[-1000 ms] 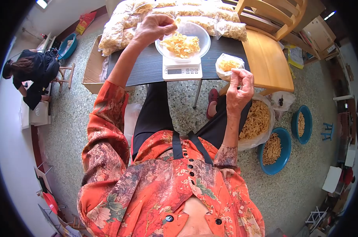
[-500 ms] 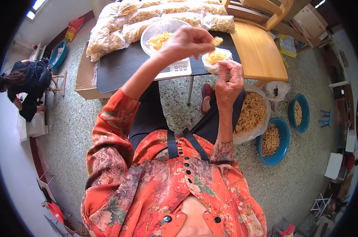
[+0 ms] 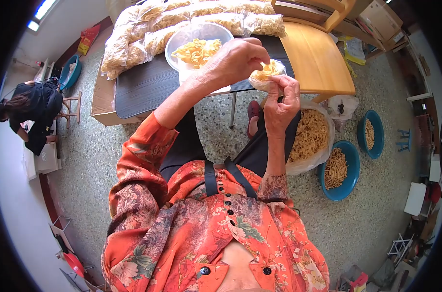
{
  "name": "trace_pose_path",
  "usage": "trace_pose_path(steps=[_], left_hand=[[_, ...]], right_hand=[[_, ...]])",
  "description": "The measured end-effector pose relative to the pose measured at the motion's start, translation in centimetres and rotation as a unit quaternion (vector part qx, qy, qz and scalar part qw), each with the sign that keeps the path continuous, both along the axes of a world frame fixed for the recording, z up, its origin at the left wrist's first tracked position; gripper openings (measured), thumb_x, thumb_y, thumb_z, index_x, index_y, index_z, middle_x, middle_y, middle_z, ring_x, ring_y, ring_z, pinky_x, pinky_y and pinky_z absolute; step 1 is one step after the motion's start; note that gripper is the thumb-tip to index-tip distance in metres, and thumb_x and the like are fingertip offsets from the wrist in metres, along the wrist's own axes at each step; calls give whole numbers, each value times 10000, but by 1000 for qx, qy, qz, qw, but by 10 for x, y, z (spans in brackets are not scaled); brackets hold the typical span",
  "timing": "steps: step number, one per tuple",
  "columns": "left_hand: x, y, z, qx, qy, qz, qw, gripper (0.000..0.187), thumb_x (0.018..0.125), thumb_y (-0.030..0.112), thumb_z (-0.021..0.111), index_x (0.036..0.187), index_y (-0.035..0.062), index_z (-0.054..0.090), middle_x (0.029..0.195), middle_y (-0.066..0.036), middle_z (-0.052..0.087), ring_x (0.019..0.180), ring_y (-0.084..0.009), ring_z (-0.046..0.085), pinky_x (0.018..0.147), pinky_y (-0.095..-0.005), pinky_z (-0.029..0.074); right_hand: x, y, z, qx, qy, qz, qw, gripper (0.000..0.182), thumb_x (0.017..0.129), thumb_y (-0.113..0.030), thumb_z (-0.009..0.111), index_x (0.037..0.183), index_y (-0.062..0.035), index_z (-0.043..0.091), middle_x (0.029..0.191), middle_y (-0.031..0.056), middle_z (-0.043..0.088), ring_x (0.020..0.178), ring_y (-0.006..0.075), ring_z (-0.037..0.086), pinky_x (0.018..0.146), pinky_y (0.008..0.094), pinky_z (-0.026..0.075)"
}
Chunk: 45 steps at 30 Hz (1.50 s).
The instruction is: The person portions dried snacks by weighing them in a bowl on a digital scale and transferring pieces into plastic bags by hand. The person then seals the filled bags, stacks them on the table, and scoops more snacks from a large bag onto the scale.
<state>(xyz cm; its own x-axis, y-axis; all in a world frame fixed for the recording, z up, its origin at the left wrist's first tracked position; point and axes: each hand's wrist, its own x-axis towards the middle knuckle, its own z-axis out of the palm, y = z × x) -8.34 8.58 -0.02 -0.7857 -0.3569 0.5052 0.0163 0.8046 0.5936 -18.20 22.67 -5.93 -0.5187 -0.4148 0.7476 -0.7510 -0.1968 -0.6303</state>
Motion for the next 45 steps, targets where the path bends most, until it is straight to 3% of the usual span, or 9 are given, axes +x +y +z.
trace_pose_path(steps=[4,14,18,20,24,27,32,39,45], left_hand=[[-8,5,-7,-30,-12,-74,997,93,812,71,714,899,58,742,874,-89,676,797,-296,677,689,-380,529],[-23,-1,-20,-96,-174,-46,979,101,772,109,719,837,32,720,816,-105,671,832,-336,662,734,-434,530],[4,-18,-7,33,-10,-100,994,91,844,76,710,919,47,751,847,-74,704,798,-214,687,727,-328,541],[21,-34,0,67,25,-56,996,84,855,80,712,920,39,745,842,-61,710,781,-166,678,720,-302,536],[48,-83,-13,-27,-112,124,986,111,809,77,745,913,41,735,802,-71,706,759,-194,680,718,-328,539],[58,-94,-24,-74,-207,168,961,254,754,60,778,1000,45,721,916,-86,702,878,-243,683,799,-363,540],[54,-96,-46,-111,-260,75,956,628,629,49,843,1223,88,643,1214,-107,608,1136,-282,597,980,-407,488],[42,-105,-59,-113,-239,127,956,135,715,9,728,842,45,701,877,-126,695,902,-325,664,835,-411,518],[51,-101,-43,-171,-203,167,949,35,769,53,701,802,48,714,765,-103,697,759,-273,687,732,-384,543]], right_hand=[[5,0,1,-12,8,5,1000,60,868,13,697,921,-10,682,923,110,644,868,267,653,784,365,531],[9,3,3,8,27,-6,1000,49,883,8,686,926,-13,683,929,112,643,892,267,652,813,368,526],[10,2,4,7,6,-4,1000,60,876,25,684,922,-12,678,924,101,640,904,258,650,827,365,523],[8,2,1,6,5,-4,1000,65,872,30,685,921,-13,677,923,98,639,902,257,649,825,365,523],[11,2,0,14,13,0,1000,69,864,36,691,906,-16,677,920,91,638,893,250,649,820,359,526],[13,1,3,17,12,-2,1000,63,861,37,692,894,-14,675,910,88,638,887,245,649,814,356,528],[10,1,2,20,24,-2,1000,56,860,35,692,885,-10,671,898,87,638,881,243,650,807,356,530],[9,2,3,26,26,-4,999,56,862,34,691,883,-14,671,892,87,639,876,245,650,806,357,529],[11,0,2,23,23,-1,999,55,863,29,695,885,-14,669,896,86,639,875,246,648,806,360,529]])
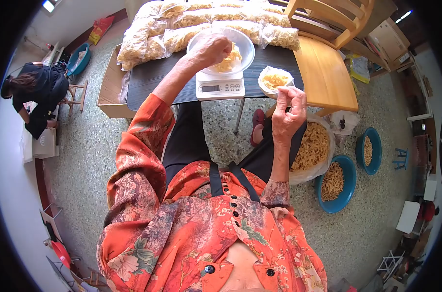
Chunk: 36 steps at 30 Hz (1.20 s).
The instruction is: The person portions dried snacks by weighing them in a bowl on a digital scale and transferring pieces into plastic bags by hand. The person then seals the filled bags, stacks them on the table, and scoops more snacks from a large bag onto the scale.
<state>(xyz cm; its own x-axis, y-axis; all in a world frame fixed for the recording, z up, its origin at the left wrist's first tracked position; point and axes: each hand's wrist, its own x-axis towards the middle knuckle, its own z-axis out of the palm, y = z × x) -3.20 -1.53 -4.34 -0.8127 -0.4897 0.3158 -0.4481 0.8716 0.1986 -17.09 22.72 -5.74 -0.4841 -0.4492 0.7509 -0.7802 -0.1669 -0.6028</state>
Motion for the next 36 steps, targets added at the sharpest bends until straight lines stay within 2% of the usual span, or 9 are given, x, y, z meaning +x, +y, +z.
trace_pose_path(steps=[8,11,13,18,20,23,25,29,36], left_hand=[[25,-5,30,339,201,46,918,148,833,103,742,940,3,764,816,-93,745,727,-128,700,683,-256,575],[30,-13,24,442,320,45,837,214,858,114,762,1000,-43,730,857,-106,739,760,-142,708,691,-248,592],[31,-21,14,594,438,54,673,245,864,93,779,1048,-51,708,914,-127,733,783,-151,706,704,-247,596],[22,-9,18,679,450,-7,580,227,883,70,752,1074,-38,690,923,-114,724,794,-144,704,709,-230,600],[13,12,29,692,373,-74,613,218,901,83,736,1077,-36,689,923,-110,721,791,-144,703,704,-235,594],[-8,52,43,572,271,-109,767,229,888,115,750,1057,-34,709,917,-101,730,753,-127,686,668,-245,565],[-21,70,47,526,222,-144,808,215,858,115,762,1023,-18,727,892,-78,740,714,-103,673,645,-244,561],[-46,95,43,259,138,-133,947,144,787,88,753,912,17,747,793,-94,737,707,-155,701,655,-301,551],[-75,111,32,165,94,-128,973,97,735,94,742,806,36,712,764,-163,687,743,-354,684,672,-418,540]], right_hand=[[-2,0,-3,-5,-10,5,1000,60,860,37,694,887,-11,670,901,84,639,874,243,647,805,358,529],[-2,-1,-5,-13,-17,11,1000,60,858,37,696,885,-10,671,898,84,639,875,243,647,803,356,529],[-1,-1,-5,-7,-12,6,1000,55,860,33,697,886,-8,672,894,84,639,874,242,647,803,355,529],[-1,-2,-2,-8,-15,5,1000,49,862,18,704,891,-7,675,895,87,640,871,244,647,800,355,527],[-2,-3,-2,-10,-9,4,1000,50,861,6,712,894,-6,676,896,94,639,864,248,648,791,354,526],[-3,-4,1,-13,-2,5,1000,48,863,4,711,895,-7,676,891,98,636,858,252,647,784,354,528],[-2,-3,2,-6,-9,6,1000,57,858,3,713,901,-8,676,894,103,634,854,253,646,777,357,530],[-4,-2,1,-17,15,6,1000,68,856,14,703,914,-11,676,905,108,632,854,264,645,776,366,533],[-1,2,-1,-17,2,0,1000,68,867,8,692,930,-16,677,933,118,643,879,281,651,785,380,527]])
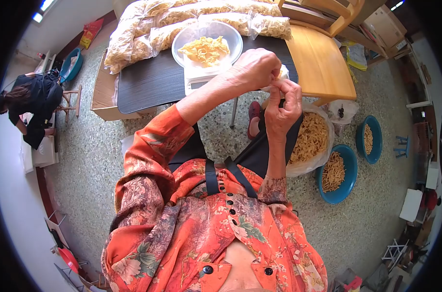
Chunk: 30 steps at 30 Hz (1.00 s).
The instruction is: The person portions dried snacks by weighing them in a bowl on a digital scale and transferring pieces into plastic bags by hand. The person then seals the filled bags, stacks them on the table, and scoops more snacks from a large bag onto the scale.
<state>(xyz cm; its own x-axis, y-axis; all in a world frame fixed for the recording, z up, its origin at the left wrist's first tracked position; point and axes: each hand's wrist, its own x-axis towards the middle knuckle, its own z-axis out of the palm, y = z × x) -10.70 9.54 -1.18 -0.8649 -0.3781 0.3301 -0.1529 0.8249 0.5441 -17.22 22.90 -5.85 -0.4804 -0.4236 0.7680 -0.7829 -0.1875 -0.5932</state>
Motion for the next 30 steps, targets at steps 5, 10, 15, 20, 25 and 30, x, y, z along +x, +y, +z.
trace_pose_path(steps=[5,10,15,20,25,30], left_hand=[[-5,5,1,-27,17,17,999,192,704,110,770,761,33,604,736,-148,637,760,-361,655,652,-435,509],[-4,6,-3,-102,28,96,990,207,746,169,768,802,55,604,750,-129,652,788,-345,665,686,-438,507],[12,-3,0,-31,-4,66,997,180,785,173,762,819,44,641,748,-110,678,738,-295,683,662,-408,521],[48,-62,6,26,106,8,994,88,814,95,731,858,28,695,743,-93,686,678,-161,662,650,-310,532],[98,-112,8,-86,-107,146,980,212,716,91,769,878,38,644,874,-103,664,848,-251,643,769,-362,507],[105,-105,6,-209,-278,138,927,258,677,34,746,922,52,668,972,-107,674,1000,-302,646,878,-407,517]], right_hand=[[-3,4,-3,-1,-8,1,1000,72,874,0,689,944,-17,681,943,118,644,891,280,654,787,379,526],[1,3,-1,13,-5,0,1000,61,883,-8,687,943,-16,684,947,115,645,896,276,655,793,372,527],[2,2,0,14,-22,12,1000,57,884,0,690,938,-14,683,938,102,643,897,256,650,808,360,524],[1,2,1,11,-12,6,1000,54,873,13,697,917,-16,686,913,89,642,889,243,646,807,355,523],[0,1,-3,10,-29,7,1000,61,862,31,697,901,-15,688,897,83,641,885,237,644,804,352,522],[1,-1,-5,13,-32,15,999,60,861,31,698,893,-18,686,896,83,637,889,239,643,809,351,522]])
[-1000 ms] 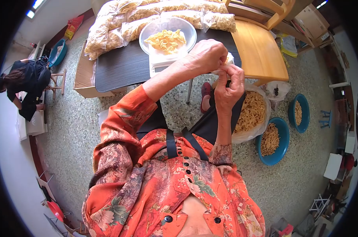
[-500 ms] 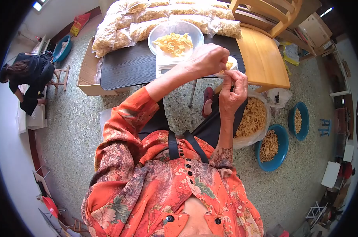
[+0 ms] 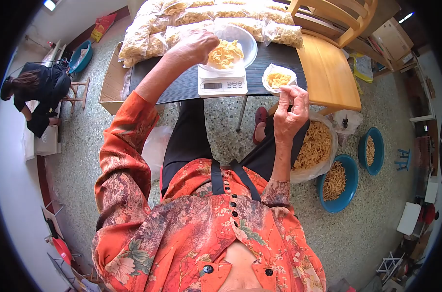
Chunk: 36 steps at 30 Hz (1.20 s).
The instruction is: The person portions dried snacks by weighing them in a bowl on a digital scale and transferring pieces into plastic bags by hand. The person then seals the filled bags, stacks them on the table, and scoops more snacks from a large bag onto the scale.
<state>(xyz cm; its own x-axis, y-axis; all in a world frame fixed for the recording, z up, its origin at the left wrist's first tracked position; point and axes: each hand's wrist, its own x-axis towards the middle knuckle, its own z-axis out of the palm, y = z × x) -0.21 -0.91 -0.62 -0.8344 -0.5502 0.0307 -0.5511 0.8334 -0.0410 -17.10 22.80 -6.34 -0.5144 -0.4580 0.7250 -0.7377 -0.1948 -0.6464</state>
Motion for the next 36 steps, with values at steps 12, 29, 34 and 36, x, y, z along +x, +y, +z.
trace_pose_path(steps=[12,29,34,36], left_hand=[[-4,-11,-25,-75,-1,-45,996,110,778,22,638,865,26,707,914,-141,687,960,-322,676,847,-431,534],[21,-26,-1,493,403,96,765,287,867,196,798,1066,7,715,826,-29,689,620,-23,531,517,-167,387],[-12,10,4,624,416,11,662,284,871,161,783,1096,4,705,810,-6,667,592,-28,518,496,-180,384],[-30,40,15,564,385,-15,730,267,869,154,780,1066,-14,714,763,5,651,587,-26,526,491,-183,389]], right_hand=[[1,-1,3,7,12,-2,1000,57,862,26,701,894,-17,680,898,79,635,885,237,643,805,351,522],[-1,-4,0,-6,21,2,1000,55,861,15,711,891,-16,678,891,86,637,867,244,646,786,355,525],[0,-6,1,-3,23,7,1000,58,857,8,718,895,-16,681,888,93,639,863,252,652,782,357,528],[0,-6,1,-2,28,9,1000,62,855,11,717,898,-16,681,889,95,639,866,254,653,786,357,528]])
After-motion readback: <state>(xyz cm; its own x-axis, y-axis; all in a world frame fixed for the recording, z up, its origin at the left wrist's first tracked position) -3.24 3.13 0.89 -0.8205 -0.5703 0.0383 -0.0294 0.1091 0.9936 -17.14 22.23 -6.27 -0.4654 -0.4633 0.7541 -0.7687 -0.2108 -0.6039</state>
